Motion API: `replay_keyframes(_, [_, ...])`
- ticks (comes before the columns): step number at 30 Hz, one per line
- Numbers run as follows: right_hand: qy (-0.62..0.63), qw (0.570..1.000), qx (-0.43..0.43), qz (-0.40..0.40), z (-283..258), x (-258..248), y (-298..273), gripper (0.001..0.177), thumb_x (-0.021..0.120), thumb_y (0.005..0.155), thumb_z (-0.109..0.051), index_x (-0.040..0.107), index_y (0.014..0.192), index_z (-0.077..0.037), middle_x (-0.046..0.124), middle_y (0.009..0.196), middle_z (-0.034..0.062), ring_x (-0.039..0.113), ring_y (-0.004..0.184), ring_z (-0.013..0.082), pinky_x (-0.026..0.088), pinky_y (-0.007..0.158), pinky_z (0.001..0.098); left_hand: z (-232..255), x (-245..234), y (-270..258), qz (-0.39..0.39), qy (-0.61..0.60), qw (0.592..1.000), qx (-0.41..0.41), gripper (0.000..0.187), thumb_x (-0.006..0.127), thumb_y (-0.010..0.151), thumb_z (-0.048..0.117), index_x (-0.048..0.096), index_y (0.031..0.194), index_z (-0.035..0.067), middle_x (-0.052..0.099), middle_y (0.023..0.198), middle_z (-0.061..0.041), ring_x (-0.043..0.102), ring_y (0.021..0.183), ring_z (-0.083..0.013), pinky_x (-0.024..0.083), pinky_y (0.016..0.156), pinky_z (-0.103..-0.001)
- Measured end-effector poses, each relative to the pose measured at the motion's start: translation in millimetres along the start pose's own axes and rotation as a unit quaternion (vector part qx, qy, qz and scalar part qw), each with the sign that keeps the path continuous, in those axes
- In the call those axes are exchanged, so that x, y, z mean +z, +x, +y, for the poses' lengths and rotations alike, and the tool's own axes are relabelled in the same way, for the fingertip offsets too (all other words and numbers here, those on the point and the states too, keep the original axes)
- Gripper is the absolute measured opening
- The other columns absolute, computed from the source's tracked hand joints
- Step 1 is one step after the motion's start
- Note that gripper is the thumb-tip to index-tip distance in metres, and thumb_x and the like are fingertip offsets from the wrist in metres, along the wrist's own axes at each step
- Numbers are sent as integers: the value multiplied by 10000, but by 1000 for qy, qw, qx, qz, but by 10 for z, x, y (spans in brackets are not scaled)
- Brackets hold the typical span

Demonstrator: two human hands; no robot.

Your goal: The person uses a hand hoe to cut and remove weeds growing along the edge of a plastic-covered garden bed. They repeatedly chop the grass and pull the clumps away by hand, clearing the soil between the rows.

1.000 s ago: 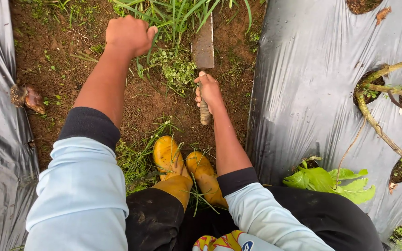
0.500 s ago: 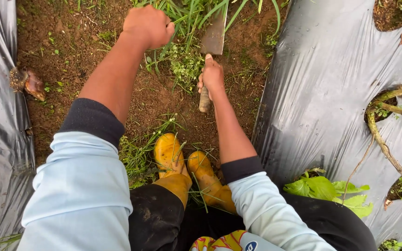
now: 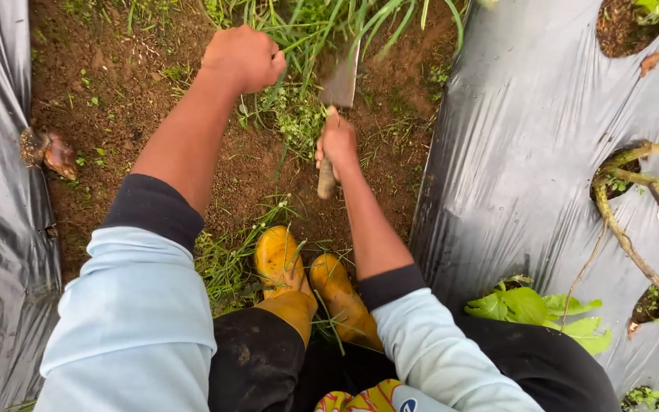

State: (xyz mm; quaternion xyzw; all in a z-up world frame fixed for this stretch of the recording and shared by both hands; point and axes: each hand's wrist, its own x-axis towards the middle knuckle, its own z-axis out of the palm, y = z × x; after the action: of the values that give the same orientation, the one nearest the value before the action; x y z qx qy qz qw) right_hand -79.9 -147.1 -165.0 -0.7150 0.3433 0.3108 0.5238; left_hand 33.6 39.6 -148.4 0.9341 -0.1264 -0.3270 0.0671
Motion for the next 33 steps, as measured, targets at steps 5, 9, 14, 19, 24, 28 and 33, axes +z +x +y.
replay_keyframes(5, [-44, 999, -13, 17, -56, 67, 58, 427, 292, 1104, -296, 604, 1035, -13, 513, 563, 31, 502, 411, 141, 482, 359, 305, -115, -74, -124, 17, -10, 999, -28, 480, 364, 1123, 358, 576, 775, 105, 520, 669, -62, 515, 574, -219, 530, 507, -396])
replay_keyframes(9, [5, 1000, 18, -19, 159, 47, -156, 400, 334, 1128, -313, 515, 851, -89, 509, 562, 19, 450, 409, 128, 433, 351, 287, -304, 87, -96, 46, -26, 998, -37, 498, 363, 1153, 410, 616, 838, 120, 613, 739, -105, 573, 646, -297, 541, 673, -498])
replay_keyframes(14, [38, 999, 1, -6, 424, -95, -87, 286, 370, 1090, -174, 545, 885, -79, 530, 573, 24, 450, 405, 118, 409, 340, 271, -353, 141, -144, 94, 33, 995, -29, 549, 380, 1198, 491, 696, 967, 107, 671, 695, -95, 669, 614, -301, 572, 657, -492])
replay_keyframes(19, [129, 986, -44, 96, 440, -265, 44, 368, 364, 1081, -309, 544, 866, -70, 527, 530, 56, 454, 362, 148, 425, 307, 312, -281, 161, -159, 188, 117, 975, -10, 409, 484, 1170, 478, 678, 1097, 125, 690, 754, -39, 682, 598, -214, 581, 514, -372])
replay_keyframes(24, [113, 991, -12, 75, 334, -313, 78, 365, 360, 1113, -305, 536, 897, -70, 529, 560, 48, 461, 384, 150, 427, 337, 300, -113, 96, -170, 213, 183, 960, 15, 350, 512, 1093, 401, 573, 1262, 100, 716, 1108, -143, 686, 1009, -315, 579, 861, -467])
replay_keyframes(28, [137, 988, -5, 72, 342, -270, 13, 384, 385, 1109, -334, 558, 873, -85, 536, 547, 35, 456, 377, 136, 405, 335, 295, 67, -19, -124, 233, 216, 936, 149, 440, 523, 938, 94, 539, 1378, 101, 595, 1202, -91, 543, 1077, -238, 508, 975, -392])
replay_keyframes(33, [139, 989, -6, 42, 333, -390, 137, 355, 394, 1080, -336, 530, 886, -72, 522, 564, 68, 446, 386, 163, 409, 351, 328, 393, 166, 427, 211, 243, 923, 209, 625, 607, 905, 170, 480, 1516, 138, 484, 1496, -155, 469, 1356, -313, 309, 1183, -457])
